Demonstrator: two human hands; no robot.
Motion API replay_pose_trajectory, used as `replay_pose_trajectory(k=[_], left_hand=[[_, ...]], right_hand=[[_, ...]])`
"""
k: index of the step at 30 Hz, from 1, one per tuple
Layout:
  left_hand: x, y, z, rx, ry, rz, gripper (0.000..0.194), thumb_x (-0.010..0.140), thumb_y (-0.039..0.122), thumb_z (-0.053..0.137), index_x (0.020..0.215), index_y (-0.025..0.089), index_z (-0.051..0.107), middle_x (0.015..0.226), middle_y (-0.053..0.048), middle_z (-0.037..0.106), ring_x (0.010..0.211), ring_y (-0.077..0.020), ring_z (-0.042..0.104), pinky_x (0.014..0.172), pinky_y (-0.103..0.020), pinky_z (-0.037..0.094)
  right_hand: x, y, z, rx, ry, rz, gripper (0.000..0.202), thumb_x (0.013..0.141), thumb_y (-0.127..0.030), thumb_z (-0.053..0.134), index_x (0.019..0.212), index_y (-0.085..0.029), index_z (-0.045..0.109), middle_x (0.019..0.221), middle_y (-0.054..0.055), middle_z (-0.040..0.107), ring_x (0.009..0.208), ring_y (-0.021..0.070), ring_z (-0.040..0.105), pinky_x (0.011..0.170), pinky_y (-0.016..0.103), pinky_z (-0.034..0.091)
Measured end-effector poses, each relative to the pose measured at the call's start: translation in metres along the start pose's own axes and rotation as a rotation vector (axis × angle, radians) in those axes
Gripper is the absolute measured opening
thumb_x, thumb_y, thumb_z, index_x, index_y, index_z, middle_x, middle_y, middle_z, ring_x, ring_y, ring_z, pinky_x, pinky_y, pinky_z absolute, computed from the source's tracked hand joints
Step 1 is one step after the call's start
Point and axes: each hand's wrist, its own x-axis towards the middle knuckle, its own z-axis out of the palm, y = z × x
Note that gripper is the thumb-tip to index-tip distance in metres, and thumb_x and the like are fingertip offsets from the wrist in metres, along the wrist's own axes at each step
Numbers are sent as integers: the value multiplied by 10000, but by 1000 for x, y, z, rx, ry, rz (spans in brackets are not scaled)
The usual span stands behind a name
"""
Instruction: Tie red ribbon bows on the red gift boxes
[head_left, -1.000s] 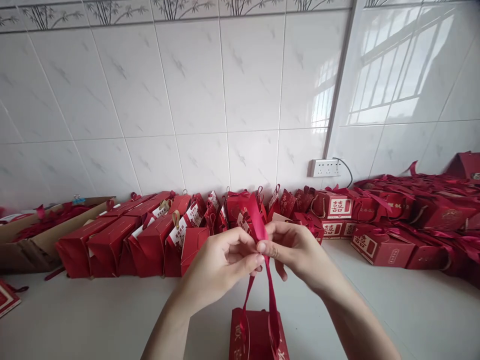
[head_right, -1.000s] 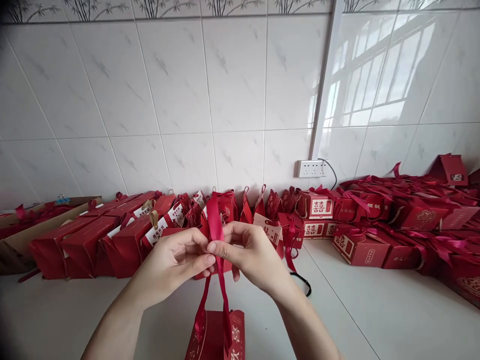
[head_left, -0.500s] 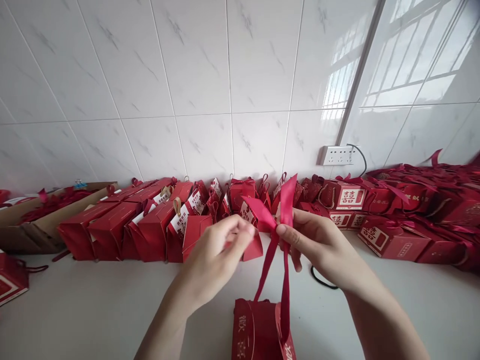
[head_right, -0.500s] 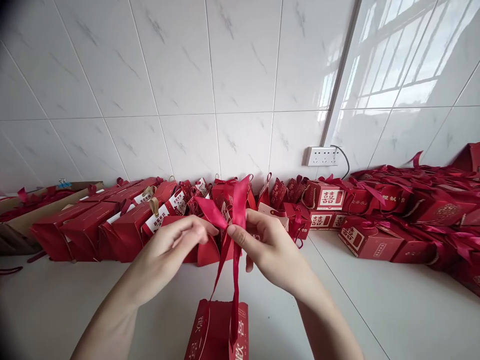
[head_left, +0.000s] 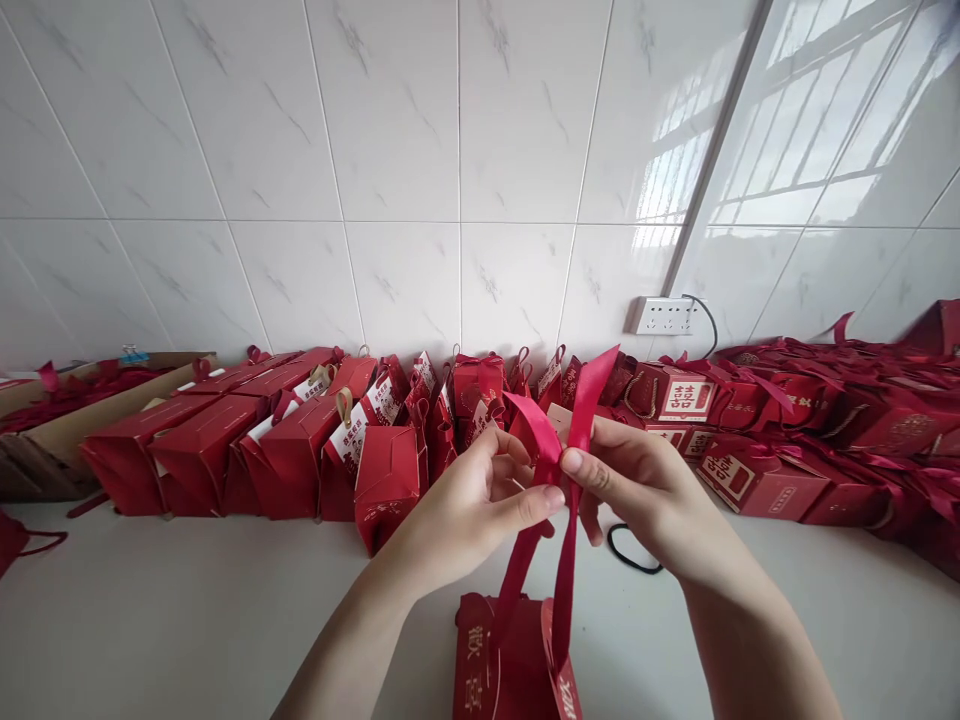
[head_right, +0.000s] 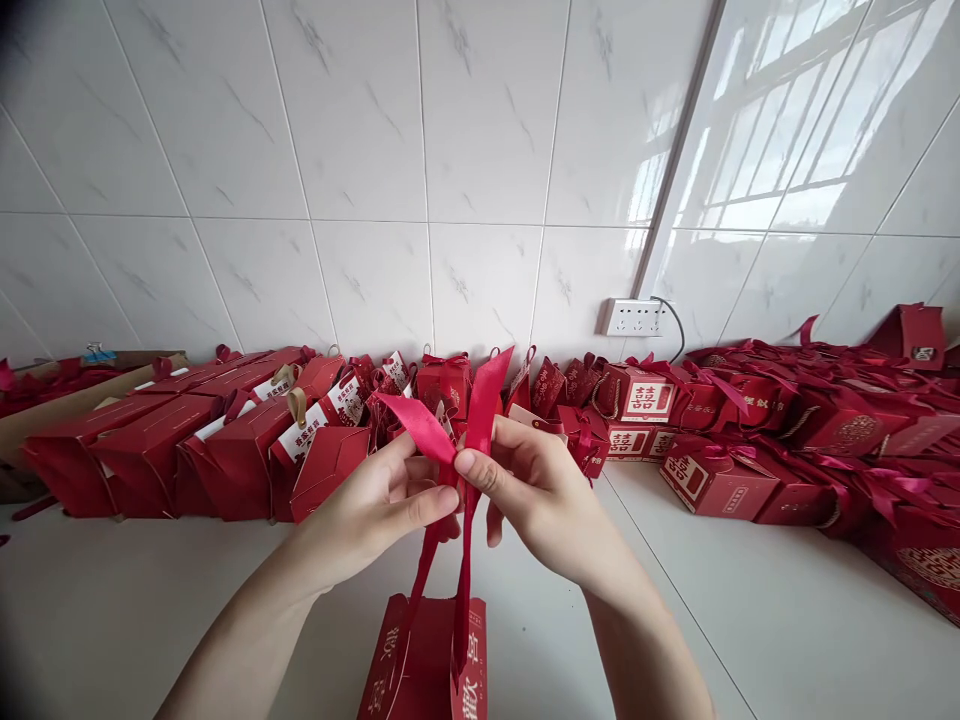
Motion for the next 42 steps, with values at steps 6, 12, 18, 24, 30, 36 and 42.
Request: replay_pose_trajectory(k=[6, 12, 18, 24, 30, 36, 42], left_hand=[[0, 5, 3, 44, -9, 96, 205, 843, 368, 605, 826, 168, 645, 797, -35, 665, 768, -160, 639, 722, -271, 490], [-1, 9, 2, -11, -9, 129, 162, 849, 324, 597, 810, 179, 659, 719, 2, 637, 636, -114, 619, 661, -231, 481], [-4, 10, 4, 33, 44, 132, 132, 835, 300, 607, 798, 180, 650, 681, 5, 626, 601, -111, 594, 590, -214, 461], [-8, 14, 7, 65, 41, 117, 202, 840, 346, 604, 721, 184, 586, 625, 24, 588, 624, -110, 592, 595, -196, 460], [-7, 12, 10, 58, 69, 104, 232, 851, 404, 587, 873, 178, 638, 635, 18, 572, 589, -99, 537, 544, -197, 420], [-4, 10, 12, 42, 40, 115, 233, 867, 383, 572, 773, 169, 572, 615, 44, 515, 575, -68, 481, 543, -175, 384], [-4, 11, -4, 145, -28, 57, 265, 859, 392, 576, 737, 157, 583, 696, 22, 539, 666, -94, 509, 616, -202, 401]], right_hand=[[0, 2, -5, -47, 25, -4, 259, 801, -416, 667, 800, -158, 647, 696, 21, 541, 523, 89, 501, 378, 164, 471], [0, 4, -7, -57, -4, -6, 244, 821, -407, 650, 817, -163, 662, 671, 13, 535, 537, 92, 511, 392, 160, 469], [-2, 2, -5, -65, 42, 30, 259, 714, -378, 762, 771, -156, 642, 678, 7, 548, 531, 79, 482, 387, 151, 457], [-3, 0, -2, -96, 107, 21, 292, 758, -421, 712, 701, -152, 615, 662, 15, 541, 517, 79, 478, 403, 162, 464], [-5, -1, 1, -79, 97, 17, 287, 756, -399, 720, 692, -150, 592, 618, -7, 512, 489, 68, 455, 394, 155, 447], [-7, -3, 1, -26, 91, 10, 216, 768, -336, 723, 723, -148, 627, 657, -3, 559, 518, 67, 498, 409, 137, 461], [-7, -1, -10, -72, 149, -15, 210, 764, -351, 727, 755, -151, 662, 686, 10, 581, 539, 74, 514, 409, 133, 476]])
